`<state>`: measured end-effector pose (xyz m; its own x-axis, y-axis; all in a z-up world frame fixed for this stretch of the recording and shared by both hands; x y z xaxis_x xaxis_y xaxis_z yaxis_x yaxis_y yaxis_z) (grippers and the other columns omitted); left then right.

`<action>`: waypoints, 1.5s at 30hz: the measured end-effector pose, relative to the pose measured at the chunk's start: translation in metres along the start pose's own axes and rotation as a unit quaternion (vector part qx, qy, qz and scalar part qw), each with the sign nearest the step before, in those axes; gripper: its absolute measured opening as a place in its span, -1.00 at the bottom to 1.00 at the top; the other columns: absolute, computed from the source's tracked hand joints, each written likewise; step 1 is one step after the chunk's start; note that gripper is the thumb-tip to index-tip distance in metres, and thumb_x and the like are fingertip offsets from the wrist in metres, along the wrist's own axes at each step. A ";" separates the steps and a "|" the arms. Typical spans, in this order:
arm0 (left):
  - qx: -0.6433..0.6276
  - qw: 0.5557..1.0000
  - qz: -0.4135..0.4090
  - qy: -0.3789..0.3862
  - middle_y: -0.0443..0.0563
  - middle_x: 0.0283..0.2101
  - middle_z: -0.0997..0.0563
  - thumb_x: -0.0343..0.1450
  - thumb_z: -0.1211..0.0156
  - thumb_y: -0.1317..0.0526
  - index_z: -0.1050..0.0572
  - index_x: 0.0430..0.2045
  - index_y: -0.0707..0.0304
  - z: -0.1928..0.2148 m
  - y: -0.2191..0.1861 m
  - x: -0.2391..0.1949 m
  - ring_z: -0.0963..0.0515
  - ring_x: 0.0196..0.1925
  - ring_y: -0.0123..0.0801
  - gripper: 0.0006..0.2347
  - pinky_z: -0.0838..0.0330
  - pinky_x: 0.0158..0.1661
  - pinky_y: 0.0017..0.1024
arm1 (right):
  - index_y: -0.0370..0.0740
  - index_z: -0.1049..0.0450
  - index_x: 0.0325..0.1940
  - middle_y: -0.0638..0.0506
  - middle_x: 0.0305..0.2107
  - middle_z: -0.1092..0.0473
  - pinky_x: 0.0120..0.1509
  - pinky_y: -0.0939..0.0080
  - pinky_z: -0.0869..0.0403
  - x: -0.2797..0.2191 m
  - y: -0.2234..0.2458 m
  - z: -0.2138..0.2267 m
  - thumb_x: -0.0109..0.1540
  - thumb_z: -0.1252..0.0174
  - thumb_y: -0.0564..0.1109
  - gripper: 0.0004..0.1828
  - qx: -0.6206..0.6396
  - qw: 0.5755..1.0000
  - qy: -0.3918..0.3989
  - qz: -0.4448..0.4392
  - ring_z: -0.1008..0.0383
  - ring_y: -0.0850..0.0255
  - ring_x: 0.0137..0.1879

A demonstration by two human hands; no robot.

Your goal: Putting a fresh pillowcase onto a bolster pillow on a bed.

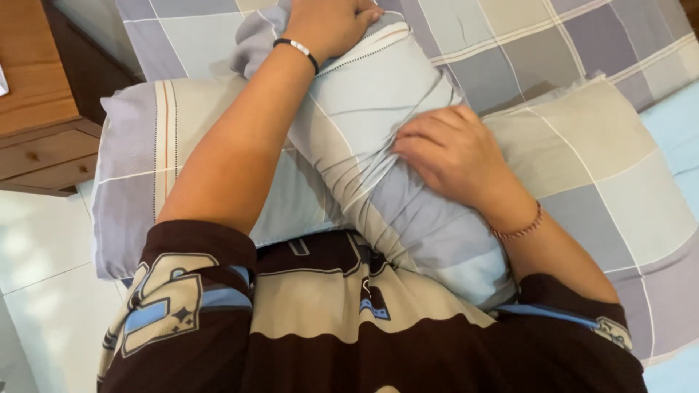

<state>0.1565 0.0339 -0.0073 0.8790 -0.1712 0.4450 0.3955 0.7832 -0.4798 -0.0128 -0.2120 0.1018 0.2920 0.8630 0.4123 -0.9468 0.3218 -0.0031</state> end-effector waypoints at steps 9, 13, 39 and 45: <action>0.030 0.997 -0.004 -0.074 -0.03 -0.38 -0.71 0.45 -0.22 -0.06 -0.75 -0.33 -0.11 0.019 -0.001 -0.010 -0.65 -0.34 -0.06 -0.79 -0.37 -0.32 -0.08 | -0.20 -0.43 -0.46 -0.06 -0.73 -0.24 -0.48 0.02 -0.25 -0.119 0.037 0.024 0.29 -0.21 -0.10 -0.75 0.324 0.919 0.225 -0.023 -0.29 0.01 -0.59; 0.025 0.997 -0.001 -0.067 0.04 -0.40 -0.70 0.44 -0.22 -0.06 -0.75 -0.35 -0.03 0.008 -0.007 -0.014 -0.63 -0.35 0.01 -0.76 -0.38 -0.29 -0.05 | -0.18 -0.56 -0.37 0.02 -0.55 -0.50 -0.40 0.25 -0.46 -0.128 0.023 0.063 0.19 -0.26 -0.14 -0.92 0.249 0.944 0.109 -0.186 -0.51 0.19 -0.48; -0.250 0.967 0.036 -0.015 0.15 -0.32 -0.44 0.41 -0.13 0.42 -0.43 -0.37 0.36 0.058 -0.045 -0.186 -0.49 -0.27 -0.11 -0.97 -0.40 -0.21 -0.31 | -0.16 -0.52 -0.05 -0.04 -0.04 -0.45 0.27 0.00 -0.32 0.077 -0.079 -0.078 0.25 -0.34 -0.14 -0.78 0.099 0.988 -0.113 -0.040 -0.44 -0.03 0.21; -0.181 0.961 0.073 -0.194 0.14 -0.23 -0.50 0.39 -0.25 0.39 -0.48 -0.28 0.37 0.058 -0.050 -0.194 -0.52 -0.20 -0.17 -0.89 -0.42 -0.17 -0.33 | -0.19 -0.46 -0.08 0.00 0.04 -0.44 0.30 0.01 -0.33 0.077 -0.088 -0.085 0.33 -0.24 -0.23 -0.88 0.130 0.987 -0.079 -0.058 -0.44 0.01 0.23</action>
<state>-0.0496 0.0625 -0.0257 0.7947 0.2144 0.5679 0.4047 0.5102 -0.7589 0.1048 -0.1403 0.0562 0.3947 0.7488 0.5325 -0.9171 0.2863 0.2773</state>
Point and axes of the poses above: each hand's wrist, its own x-axis towards the middle knuckle, its own z-axis out of the back of the hand, y = z × x, the point moved 1 cm from there along x, towards the middle knuckle
